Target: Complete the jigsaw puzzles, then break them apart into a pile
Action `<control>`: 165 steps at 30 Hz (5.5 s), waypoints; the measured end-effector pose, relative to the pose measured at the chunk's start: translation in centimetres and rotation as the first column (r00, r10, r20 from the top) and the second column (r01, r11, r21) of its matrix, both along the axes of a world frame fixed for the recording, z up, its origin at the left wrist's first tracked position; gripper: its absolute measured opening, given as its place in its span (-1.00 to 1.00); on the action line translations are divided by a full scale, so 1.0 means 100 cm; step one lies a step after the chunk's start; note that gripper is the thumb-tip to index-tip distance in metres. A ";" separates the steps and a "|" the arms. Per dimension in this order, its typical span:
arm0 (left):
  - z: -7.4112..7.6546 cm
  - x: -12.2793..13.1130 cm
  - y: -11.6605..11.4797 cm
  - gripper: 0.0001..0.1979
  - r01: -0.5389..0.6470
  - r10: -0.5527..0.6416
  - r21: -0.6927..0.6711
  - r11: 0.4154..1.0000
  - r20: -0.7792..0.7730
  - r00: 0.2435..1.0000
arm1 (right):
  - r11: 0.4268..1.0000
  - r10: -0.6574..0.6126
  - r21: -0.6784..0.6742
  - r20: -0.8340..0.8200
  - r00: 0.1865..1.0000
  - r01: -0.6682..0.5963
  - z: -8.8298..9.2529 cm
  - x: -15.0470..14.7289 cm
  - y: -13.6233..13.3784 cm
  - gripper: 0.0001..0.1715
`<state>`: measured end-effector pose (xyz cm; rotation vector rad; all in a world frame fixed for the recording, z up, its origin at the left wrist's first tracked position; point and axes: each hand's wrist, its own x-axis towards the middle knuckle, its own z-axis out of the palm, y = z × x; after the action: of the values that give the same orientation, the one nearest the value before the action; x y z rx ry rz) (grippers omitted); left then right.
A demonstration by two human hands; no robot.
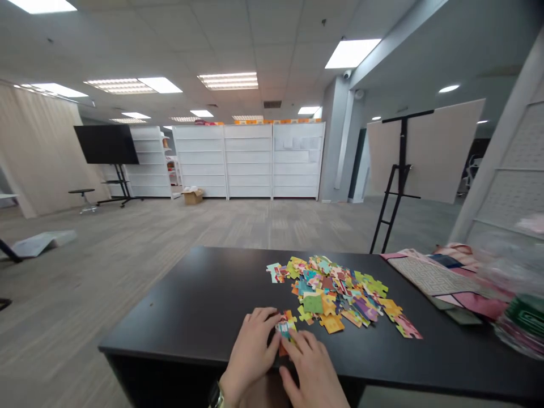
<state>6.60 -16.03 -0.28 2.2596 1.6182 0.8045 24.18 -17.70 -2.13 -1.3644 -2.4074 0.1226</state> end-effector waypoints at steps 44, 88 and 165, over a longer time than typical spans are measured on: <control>0.004 -0.109 0.190 -0.40 0.351 -0.338 -0.067 0.934 0.154 0.928 | 0.961 0.235 -0.156 0.015 0.972 -0.230 0.020 -0.011 0.204 -0.57; 0.015 -0.112 0.181 -0.42 0.381 -0.380 -0.127 0.916 0.031 0.925 | 0.909 0.328 -0.228 -0.124 0.937 -0.348 0.038 -0.024 0.173 -0.51; 0.040 -0.111 0.159 -0.71 0.421 -0.530 -0.485 0.766 -0.106 0.842 | 0.828 0.206 -0.523 -0.051 0.977 -0.202 0.051 -0.022 0.160 -0.74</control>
<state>-4.47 -0.11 3.70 2.3100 1.0569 0.0184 21.94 -1.72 2.92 -1.2969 -2.6313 0.8991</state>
